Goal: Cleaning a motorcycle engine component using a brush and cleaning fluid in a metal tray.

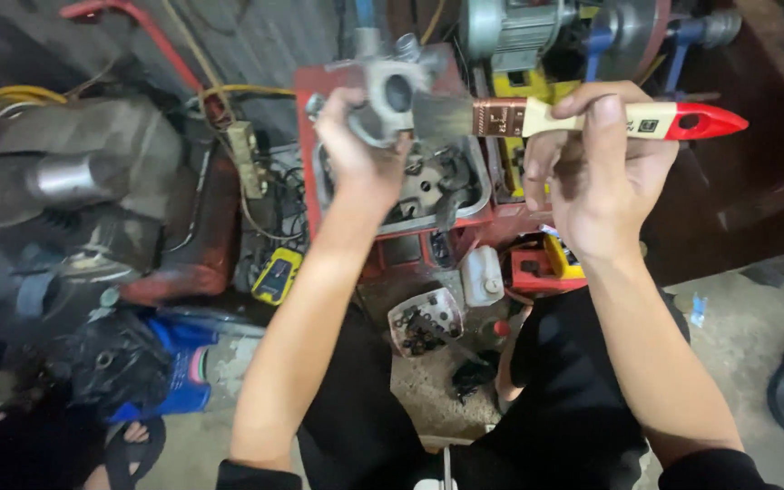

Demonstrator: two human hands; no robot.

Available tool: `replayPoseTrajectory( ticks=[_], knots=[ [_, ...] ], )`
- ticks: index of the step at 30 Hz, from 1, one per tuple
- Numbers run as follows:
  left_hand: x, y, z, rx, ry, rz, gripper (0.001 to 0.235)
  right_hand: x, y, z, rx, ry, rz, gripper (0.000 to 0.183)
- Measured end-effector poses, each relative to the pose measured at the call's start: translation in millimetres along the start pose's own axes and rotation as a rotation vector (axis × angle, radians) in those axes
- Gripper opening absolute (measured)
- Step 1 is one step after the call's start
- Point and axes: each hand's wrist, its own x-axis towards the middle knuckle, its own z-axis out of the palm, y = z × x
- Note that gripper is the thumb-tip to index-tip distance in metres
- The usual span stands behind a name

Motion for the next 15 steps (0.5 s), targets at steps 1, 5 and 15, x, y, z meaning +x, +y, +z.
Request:
replayPoseTrajectory(
  ticks=[1, 5, 15],
  knots=[
    [-16, -3, 5, 0.019, -0.050, 0.027, 0.011, -2, -2, 0, 0.007, -0.006, 0.042, 0.025],
    [-58, -14, 4, 0.064, -0.032, 0.124, 0.014, 5, -17, 8, -0.282, -0.058, -0.032, 0.028],
    [-116, -16, -34, 0.087, 0.245, 0.132, 0.017, -40, -35, 14, -0.322, -0.221, -0.034, 0.024]
  ],
)
